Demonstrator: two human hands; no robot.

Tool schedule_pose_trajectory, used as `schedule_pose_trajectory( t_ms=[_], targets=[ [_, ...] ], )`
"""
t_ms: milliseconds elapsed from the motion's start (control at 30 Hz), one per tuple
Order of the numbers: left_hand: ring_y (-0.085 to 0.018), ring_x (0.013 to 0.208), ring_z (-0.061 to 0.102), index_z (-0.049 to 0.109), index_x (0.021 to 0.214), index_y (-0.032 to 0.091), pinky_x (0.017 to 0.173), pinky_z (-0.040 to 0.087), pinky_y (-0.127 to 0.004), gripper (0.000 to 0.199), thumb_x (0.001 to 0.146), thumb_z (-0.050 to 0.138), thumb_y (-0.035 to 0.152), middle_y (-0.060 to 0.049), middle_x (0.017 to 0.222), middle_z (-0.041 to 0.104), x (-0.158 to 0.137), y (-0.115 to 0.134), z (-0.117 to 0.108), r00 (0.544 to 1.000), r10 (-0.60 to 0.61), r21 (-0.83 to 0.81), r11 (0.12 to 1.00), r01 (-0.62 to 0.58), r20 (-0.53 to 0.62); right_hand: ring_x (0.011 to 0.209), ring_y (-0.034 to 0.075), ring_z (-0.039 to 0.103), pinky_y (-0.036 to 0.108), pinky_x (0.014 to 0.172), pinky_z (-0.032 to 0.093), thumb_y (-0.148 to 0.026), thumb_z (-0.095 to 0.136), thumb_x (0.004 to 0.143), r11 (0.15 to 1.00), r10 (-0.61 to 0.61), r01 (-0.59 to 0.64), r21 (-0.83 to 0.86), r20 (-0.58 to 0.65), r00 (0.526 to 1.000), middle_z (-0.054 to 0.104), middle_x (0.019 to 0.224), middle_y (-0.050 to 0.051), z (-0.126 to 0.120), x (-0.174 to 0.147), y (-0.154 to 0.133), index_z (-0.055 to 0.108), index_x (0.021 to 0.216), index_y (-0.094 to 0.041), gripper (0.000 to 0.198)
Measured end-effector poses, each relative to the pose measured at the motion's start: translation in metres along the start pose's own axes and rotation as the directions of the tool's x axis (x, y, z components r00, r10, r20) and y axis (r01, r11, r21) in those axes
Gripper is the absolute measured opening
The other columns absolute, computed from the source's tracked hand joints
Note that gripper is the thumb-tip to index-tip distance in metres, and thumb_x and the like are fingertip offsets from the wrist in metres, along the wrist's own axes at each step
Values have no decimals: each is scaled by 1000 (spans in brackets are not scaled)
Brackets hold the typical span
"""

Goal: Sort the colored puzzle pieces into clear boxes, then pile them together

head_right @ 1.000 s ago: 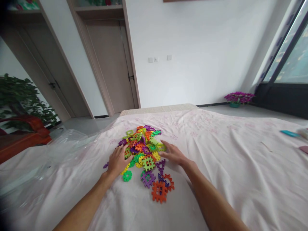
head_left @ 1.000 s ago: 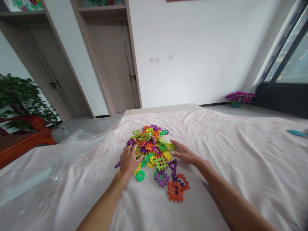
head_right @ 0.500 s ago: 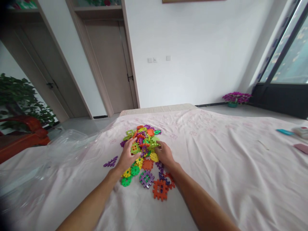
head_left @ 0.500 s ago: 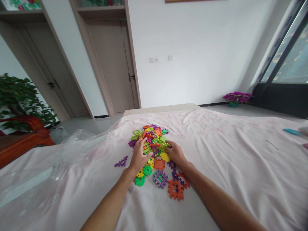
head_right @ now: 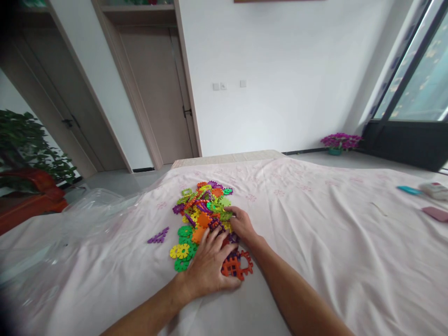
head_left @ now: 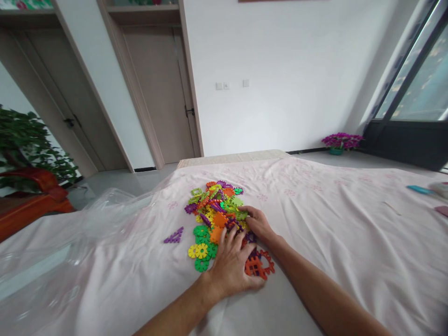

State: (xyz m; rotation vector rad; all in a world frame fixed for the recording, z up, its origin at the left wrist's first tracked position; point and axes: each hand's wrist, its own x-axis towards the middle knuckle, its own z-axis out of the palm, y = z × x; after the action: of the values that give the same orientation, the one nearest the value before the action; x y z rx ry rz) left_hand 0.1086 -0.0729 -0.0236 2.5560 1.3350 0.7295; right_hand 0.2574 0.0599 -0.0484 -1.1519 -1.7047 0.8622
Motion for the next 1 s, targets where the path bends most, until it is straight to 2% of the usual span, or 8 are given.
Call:
schedule_pose_trajectory(
  t_ms=[100, 200, 300, 400, 600, 800, 900, 1000],
  targets=[
    [-37, 131, 41, 61, 123, 30, 116, 12, -64, 59, 73, 68, 61, -10, 134, 57, 7, -17, -7, 997, -23, 86, 996, 29, -68, 94, 23, 66, 38, 88, 53, -14, 45, 61, 995, 22, -23, 100, 13, 1000, 73, 100, 4, 0, -1, -1, 69, 108, -18, 53],
    [-33, 128, 44, 65, 116, 29, 114, 22, -61, 30, 86, 61, 37, -7, 134, 57, 12, -45, -18, 983, -69, 175, 979, 99, -171, 92, 23, 67, 38, 86, 54, -16, 47, 63, 978, 45, -57, 200, 64, 997, 73, 101, 4, 0, -2, -5, 67, 111, -17, 53],
    [-31, 125, 46, 66, 112, 28, 108, 35, -54, 27, 85, 61, 26, -7, 133, 57, 13, -75, -25, 958, -115, 166, 973, 162, -261, 101, 23, 65, 39, 91, 52, -20, 53, 67, 968, 22, -38, 247, 67, 998, 72, 109, 4, 0, -4, -10, 67, 111, -20, 46],
    [-24, 116, 54, 65, 110, 27, 105, 42, -45, 25, 88, 57, 21, -5, 120, 62, 10, -93, -29, 925, -130, 59, 985, 161, -358, 101, 23, 65, 40, 92, 51, -26, 57, 72, 974, 5, -7, 225, 8, 1000, 70, 112, 5, -2, -5, -12, 66, 113, -20, 42],
    [-21, 110, 57, 62, 109, 25, 104, 44, -38, 21, 93, 51, 29, -6, 110, 63, 6, -95, -35, 797, -210, -157, 977, 146, -566, 95, 23, 65, 39, 89, 51, -39, 53, 84, 999, 3, 1, 37, -93, 996, 72, 101, 5, -5, -4, -10, 70, 103, -20, 32],
    [-20, 105, 60, 61, 108, 22, 99, 47, -35, 22, 94, 45, 30, -7, 108, 63, 4, -103, -34, 682, -374, -391, 910, 138, -628, 92, 23, 64, 37, 85, 51, -45, 49, 90, 992, -88, 89, -89, 11, 996, 70, 98, 6, -5, -4, -10, 70, 101, -19, 35],
    [-18, 95, 64, 61, 110, 21, 91, 52, -34, 23, 93, 46, 27, -7, 108, 63, 3, -113, -30, 628, -431, -469, 875, 117, -648, 95, 22, 63, 37, 86, 50, -39, 60, 85, 961, -209, 224, -164, 108, 972, 68, 104, 7, -4, -6, -12, 68, 110, -20, 32],
    [-15, 83, 67, 61, 109, 20, 81, 55, -31, 23, 90, 48, 24, -6, 109, 62, 3, -121, -25, 589, -469, -520, 849, 94, -659, 102, 24, 61, 39, 93, 48, -29, 70, 76, 914, -313, 339, -224, 142, 939, 66, 110, 8, -1, -7, -11, 68, 112, -22, 36]
  ],
)
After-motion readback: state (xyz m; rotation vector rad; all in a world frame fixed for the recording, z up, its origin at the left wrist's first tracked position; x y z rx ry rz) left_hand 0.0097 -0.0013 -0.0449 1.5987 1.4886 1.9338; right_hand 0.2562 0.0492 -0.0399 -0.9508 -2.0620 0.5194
